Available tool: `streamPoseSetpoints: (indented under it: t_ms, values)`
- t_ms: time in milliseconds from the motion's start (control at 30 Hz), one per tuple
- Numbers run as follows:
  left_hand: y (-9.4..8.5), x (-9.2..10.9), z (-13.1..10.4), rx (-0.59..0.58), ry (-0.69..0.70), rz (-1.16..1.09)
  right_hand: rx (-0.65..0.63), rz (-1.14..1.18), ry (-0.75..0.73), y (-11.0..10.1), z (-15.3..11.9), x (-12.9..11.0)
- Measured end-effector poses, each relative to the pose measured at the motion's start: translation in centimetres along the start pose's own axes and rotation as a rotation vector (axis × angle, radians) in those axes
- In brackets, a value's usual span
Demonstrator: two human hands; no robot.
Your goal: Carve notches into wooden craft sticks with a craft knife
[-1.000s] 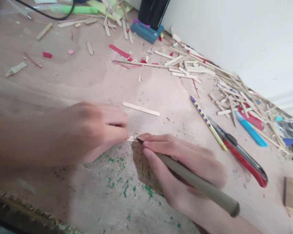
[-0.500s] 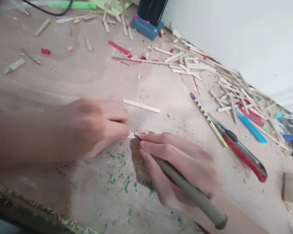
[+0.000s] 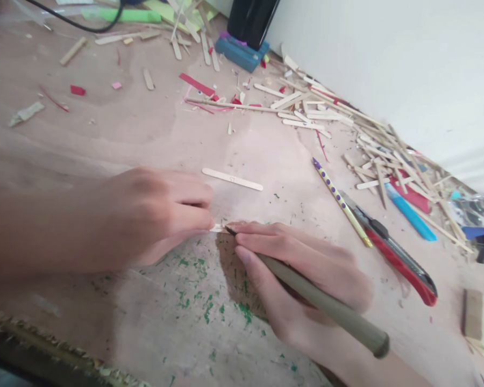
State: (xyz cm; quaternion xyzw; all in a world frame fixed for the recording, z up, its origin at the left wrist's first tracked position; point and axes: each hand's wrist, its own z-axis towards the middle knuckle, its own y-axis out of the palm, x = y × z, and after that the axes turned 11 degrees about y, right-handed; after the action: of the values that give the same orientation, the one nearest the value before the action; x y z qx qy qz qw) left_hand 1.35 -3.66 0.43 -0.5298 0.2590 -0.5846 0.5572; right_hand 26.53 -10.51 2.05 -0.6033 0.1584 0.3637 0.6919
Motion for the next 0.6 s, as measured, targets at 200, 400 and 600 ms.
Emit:
streamPoseSetpoints:
  t_ms: [200, 400, 600]
  values:
    - [-0.2, 0.0, 0.1, -0.011, 0.005, -0.001, -0.022, -0.002, -0.020, 0.0, 0.3, 0.1]
    - [-0.2, 0.0, 0.1, -0.012, 0.002, 0.009, -0.077, 0.038, -0.032, -0.4, 1.0, 0.6]
    - [0.1, -0.2, 0.1, -0.006, 0.014, 0.015, -0.095, 0.031, -0.042, -0.6, 1.1, 0.9]
